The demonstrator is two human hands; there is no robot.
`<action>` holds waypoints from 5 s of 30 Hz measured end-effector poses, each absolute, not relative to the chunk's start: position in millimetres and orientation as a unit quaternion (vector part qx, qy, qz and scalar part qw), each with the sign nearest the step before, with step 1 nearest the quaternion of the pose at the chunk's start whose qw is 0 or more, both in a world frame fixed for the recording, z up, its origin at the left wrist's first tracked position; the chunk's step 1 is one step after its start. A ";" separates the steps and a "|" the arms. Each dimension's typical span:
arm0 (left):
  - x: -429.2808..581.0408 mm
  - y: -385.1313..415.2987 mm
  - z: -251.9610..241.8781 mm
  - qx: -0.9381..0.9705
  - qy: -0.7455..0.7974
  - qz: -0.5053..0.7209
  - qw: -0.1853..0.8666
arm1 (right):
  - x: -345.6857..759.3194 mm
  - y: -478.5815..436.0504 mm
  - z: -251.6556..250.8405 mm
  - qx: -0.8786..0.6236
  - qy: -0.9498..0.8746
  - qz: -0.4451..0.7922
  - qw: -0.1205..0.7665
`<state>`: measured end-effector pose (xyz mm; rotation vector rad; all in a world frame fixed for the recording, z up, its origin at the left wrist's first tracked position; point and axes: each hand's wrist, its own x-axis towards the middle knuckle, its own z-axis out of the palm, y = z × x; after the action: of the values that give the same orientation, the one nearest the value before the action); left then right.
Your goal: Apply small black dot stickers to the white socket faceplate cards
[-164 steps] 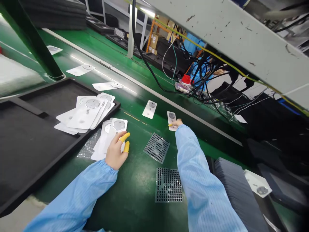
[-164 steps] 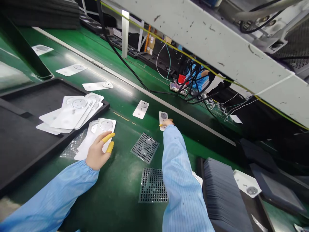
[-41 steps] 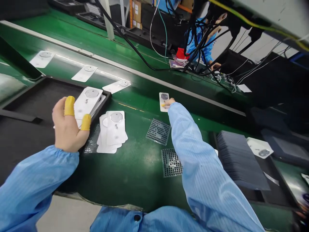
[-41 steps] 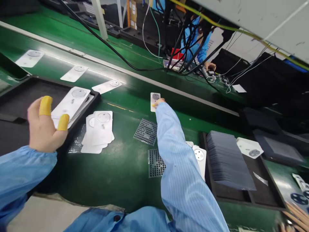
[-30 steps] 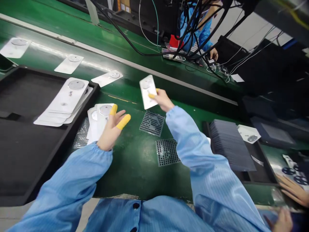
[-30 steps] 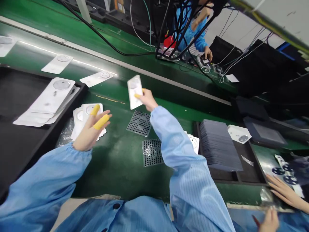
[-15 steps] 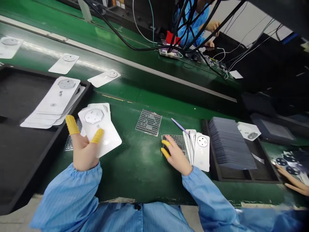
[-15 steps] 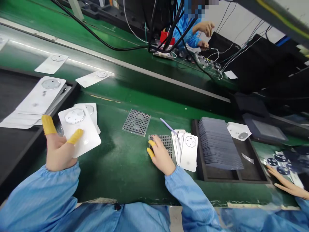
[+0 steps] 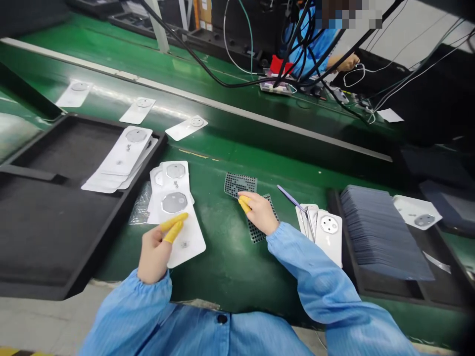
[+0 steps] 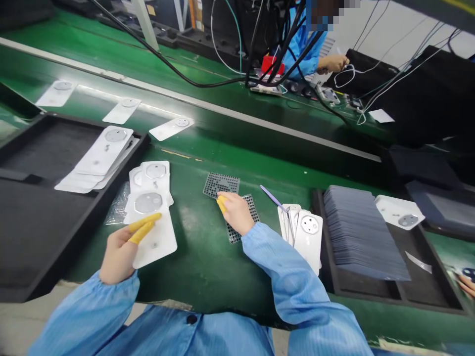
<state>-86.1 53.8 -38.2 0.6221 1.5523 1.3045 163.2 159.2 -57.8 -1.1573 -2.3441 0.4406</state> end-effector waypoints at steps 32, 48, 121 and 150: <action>-31.4 37.3 10.1 0.384 0.561 0.422 0.600 | 140.2 79.0 7.4 -0.326 -0.832 0.271 0.358; -22.1 20.7 -25.4 0.635 0.538 0.298 0.467 | 161.1 53.1 -41.8 -0.332 -0.840 0.257 0.344; 25.4 12.6 7.9 0.600 0.616 0.383 0.338 | 156.5 30.6 10.2 -0.423 -0.802 0.165 0.389; -52.6 52.1 -25.1 0.501 0.640 0.372 0.448 | 196.1 38.8 -33.9 -0.552 -0.507 0.471 0.465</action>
<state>-52.6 52.1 -25.1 1.2392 1.5851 0.9211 196.1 38.8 -33.9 -1.3557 -1.2466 1.1573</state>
